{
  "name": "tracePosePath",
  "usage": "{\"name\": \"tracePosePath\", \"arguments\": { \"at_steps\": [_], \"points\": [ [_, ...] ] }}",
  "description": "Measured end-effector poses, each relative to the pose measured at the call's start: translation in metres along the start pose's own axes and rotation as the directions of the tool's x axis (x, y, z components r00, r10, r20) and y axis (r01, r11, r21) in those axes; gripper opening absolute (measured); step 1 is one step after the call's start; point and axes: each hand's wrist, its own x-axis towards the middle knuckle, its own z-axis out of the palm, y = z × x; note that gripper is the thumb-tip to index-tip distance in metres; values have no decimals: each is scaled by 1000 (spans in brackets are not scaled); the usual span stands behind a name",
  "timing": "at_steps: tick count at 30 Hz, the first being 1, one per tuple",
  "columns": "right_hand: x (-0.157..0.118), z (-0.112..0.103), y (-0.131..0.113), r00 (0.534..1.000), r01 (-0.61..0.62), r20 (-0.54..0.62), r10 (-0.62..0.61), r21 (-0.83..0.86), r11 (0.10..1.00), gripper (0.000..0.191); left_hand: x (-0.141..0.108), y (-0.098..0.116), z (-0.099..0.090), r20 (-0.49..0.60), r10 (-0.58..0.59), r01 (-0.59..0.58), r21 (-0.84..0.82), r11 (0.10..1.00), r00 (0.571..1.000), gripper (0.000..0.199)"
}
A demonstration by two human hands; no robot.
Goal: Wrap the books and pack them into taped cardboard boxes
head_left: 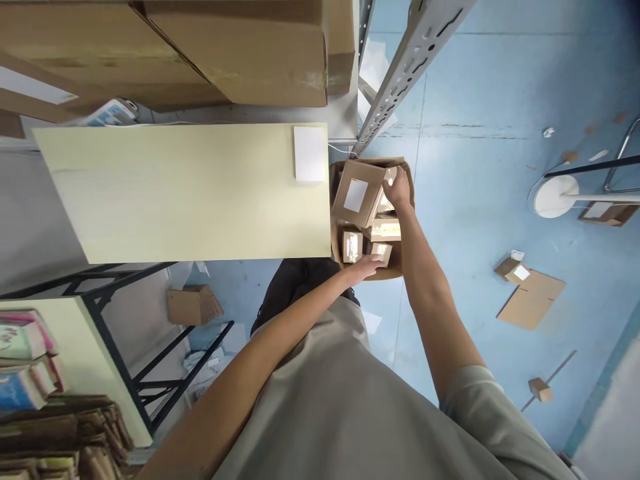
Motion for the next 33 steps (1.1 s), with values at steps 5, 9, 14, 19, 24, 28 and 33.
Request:
{"name": "tracePosePath", "arguments": {
  "at_steps": [5, 9, 14, 19, 24, 28, 33],
  "points": [
    [-50, -3, -27, 992, -120, -42, 122, 61, 991, 54, -69, 27, -22, 117, -26, 8, 150, 989, 993, 34],
    [-95, -9, -68, 996, -79, -31, 84, 134, 988, 55, -138, 69, -49, 163, 50, -72, 134, 988, 985, 39],
    [-142, -14, -136, 1000, -1, -12, 4, 287, 958, 58, -211, 110, -84, -5, 228, -228, -53, 972, 974, 38],
    [-183, 4, -239, 974, 186, 44, -220, 388, 903, 58, -277, 131, -125, -162, 435, -462, -225, 858, 886, 42],
    [-226, 46, -365, 892, 339, 128, -434, 449, 827, 46, -360, 138, -190, -340, 600, -685, -253, 683, 724, 40],
    [-265, 89, -462, 817, 418, 179, -549, 472, 776, 42, -434, 128, -257, -502, 642, -812, -293, 505, 580, 36],
    [-319, 149, -563, 730, 465, 238, -641, 513, 721, 39, -522, 101, -341, -664, 611, -902, -315, 296, 432, 27]
  ]
}}
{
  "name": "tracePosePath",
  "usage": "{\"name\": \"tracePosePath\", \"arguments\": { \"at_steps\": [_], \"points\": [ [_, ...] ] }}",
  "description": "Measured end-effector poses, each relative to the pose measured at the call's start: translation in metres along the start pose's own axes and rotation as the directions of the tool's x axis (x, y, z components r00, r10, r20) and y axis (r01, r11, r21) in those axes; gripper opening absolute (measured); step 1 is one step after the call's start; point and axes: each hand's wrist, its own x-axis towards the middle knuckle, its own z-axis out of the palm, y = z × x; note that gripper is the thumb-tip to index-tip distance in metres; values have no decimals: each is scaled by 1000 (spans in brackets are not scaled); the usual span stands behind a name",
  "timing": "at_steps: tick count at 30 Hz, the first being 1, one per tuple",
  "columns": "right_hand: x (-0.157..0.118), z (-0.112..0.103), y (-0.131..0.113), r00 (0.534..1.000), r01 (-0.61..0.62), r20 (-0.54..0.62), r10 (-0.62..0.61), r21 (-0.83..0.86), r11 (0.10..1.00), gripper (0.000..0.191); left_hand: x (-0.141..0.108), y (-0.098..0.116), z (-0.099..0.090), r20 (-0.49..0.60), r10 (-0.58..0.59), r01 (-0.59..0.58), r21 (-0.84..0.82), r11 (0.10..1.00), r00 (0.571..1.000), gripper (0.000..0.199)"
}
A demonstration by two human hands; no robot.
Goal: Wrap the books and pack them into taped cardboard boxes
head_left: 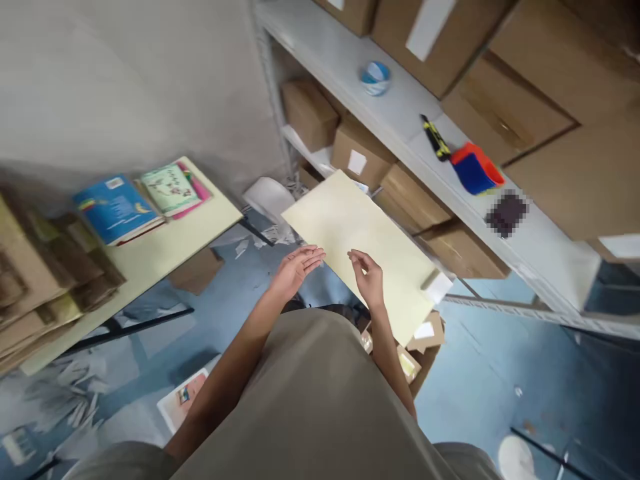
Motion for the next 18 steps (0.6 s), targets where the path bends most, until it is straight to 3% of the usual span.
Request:
{"name": "tracePosePath", "arguments": {
  "at_steps": [4, 8, 13, 18],
  "points": [
    [24, 80, -40, 995, 19, 94, -21, 26, 999, 37, -7, 62, -58, -141, 114, -127, -80, 989, 983, 22],
    [51, 148, -66, 962, 51, 265, -59, 35, 998, 36, -8, 100, -106, -262, 167, -217, -173, 961, 950, 24],
    [102, 225, -78, 904, 41, 425, -50, 30, 999, 37, 13, 139, -152, -408, 152, -262, -227, 938, 900, 24],
    [162, 305, -97, 806, 35, 586, -80, 88, 995, 41, 38, 200, -193, -532, 186, -341, -208, 917, 826, 21]
  ]
}}
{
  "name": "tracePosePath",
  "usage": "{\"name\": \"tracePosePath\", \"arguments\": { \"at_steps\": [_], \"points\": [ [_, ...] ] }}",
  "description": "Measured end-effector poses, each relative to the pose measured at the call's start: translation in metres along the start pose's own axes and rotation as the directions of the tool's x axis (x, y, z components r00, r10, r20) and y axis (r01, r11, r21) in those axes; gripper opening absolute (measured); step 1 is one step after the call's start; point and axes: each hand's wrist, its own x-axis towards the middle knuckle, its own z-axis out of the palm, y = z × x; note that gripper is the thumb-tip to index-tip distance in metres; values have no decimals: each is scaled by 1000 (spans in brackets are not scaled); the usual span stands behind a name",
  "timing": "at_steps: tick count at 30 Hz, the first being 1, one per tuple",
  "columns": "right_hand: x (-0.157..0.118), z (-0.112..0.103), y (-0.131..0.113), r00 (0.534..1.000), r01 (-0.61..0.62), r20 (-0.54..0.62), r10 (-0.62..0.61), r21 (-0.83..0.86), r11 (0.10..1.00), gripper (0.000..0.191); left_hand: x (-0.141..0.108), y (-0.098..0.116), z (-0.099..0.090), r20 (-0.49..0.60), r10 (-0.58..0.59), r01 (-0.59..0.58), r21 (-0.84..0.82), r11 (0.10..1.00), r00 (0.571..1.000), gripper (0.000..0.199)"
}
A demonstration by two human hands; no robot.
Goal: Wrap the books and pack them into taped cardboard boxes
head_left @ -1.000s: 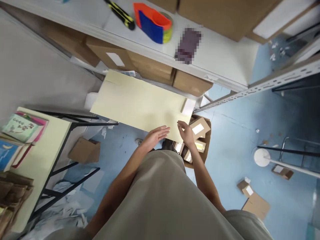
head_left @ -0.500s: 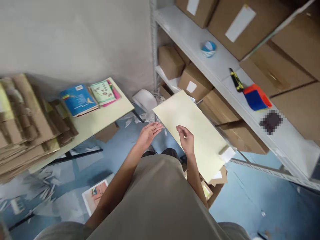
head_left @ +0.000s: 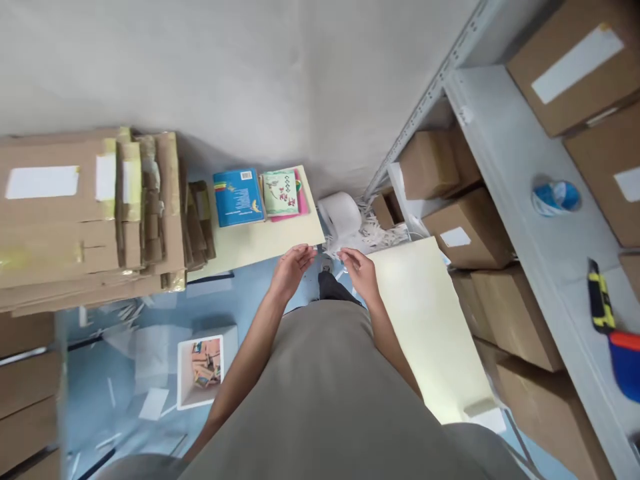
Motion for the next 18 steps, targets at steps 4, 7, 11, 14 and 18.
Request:
{"name": "tracePosePath", "arguments": {
  "at_steps": [4, 7, 11, 14, 18],
  "points": [
    [81, 25, -10, 986, 12, 166, -12, 5, 1000, 43, 38, 41, 1, -121, 69, -68, 16, 998, 990, 23],
    [139, 46, -1, 956, 15, 293, -18, 11, 1000, 39, 65, 56, 0, -227, 90, -90, 9, 996, 970, 24],
    [204, 79, 25, 902, -30, 430, 44, -40, 999, 28, 91, 64, -8, -292, 104, -111, -8, 994, 951, 31],
    [242, 110, 44, 878, -70, 451, 158, -205, 976, 25, 109, 67, -24, -250, 113, -113, 12, 993, 962, 39],
    [275, 154, 64, 854, -213, 347, 388, -449, 868, 27, 159, 70, -55, -184, 114, -75, 207, 976, 976, 53]
  ]
}}
